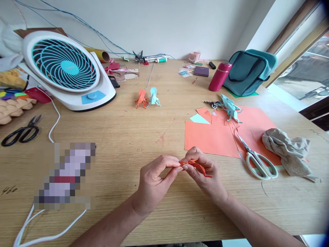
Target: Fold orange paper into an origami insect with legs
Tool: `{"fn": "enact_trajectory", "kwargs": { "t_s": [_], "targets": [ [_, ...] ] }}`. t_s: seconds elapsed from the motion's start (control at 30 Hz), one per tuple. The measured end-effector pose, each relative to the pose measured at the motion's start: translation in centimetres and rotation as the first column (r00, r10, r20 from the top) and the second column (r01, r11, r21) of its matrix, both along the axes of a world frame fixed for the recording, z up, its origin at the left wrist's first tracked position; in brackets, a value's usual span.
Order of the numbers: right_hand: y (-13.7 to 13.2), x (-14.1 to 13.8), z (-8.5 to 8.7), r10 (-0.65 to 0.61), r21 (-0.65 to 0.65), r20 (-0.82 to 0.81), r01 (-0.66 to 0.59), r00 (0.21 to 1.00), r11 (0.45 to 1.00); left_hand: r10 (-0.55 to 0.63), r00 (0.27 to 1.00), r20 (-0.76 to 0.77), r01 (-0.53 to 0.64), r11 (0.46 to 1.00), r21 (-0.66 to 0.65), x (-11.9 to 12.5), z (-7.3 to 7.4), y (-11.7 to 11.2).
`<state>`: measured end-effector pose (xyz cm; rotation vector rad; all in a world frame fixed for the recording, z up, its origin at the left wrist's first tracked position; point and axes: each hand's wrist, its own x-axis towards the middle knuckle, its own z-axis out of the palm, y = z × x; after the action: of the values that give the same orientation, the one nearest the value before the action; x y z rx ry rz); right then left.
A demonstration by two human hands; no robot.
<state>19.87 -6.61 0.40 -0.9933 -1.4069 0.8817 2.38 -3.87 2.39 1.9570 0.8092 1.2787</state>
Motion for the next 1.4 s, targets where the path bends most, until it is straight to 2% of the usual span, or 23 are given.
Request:
{"fn": "enact_trajectory", "kwargs": {
  "t_s": [0.23,0.47,0.93,1.2,1.4],
  "targets": [
    [-0.05,-0.12,0.14,0.023,-0.04,-0.038,-0.024,0.999,0.999,-0.008,0.998,0.06,0.004,0.998,0.07,0.2,-0.35,0.19],
    [-0.27,-0.06,0.3,0.003,-0.058,-0.02,-0.004,1.0,0.998,-0.018,0.997,0.073,0.013,0.998,0.067,0.32,-0.43,0.28],
    [-0.07,-0.19,0.07,0.011,-0.01,-0.068,-0.011,0.998,1.0,-0.023,0.998,0.051,0.02,0.998,0.06,0.25,-0.27,0.33],
    [-0.26,-0.19,0.12,-0.038,0.005,0.014,0.038,0.999,0.999,-0.014,0.996,0.089,0.014,1.0,-0.007,0.49,-0.79,0.04],
    [-0.26,-0.34,0.25,-0.047,-0.042,-0.008,0.047,0.999,0.998,-0.012,0.998,0.069,0.014,1.0,-0.027,0.47,-0.81,0.04]
  ]
}}
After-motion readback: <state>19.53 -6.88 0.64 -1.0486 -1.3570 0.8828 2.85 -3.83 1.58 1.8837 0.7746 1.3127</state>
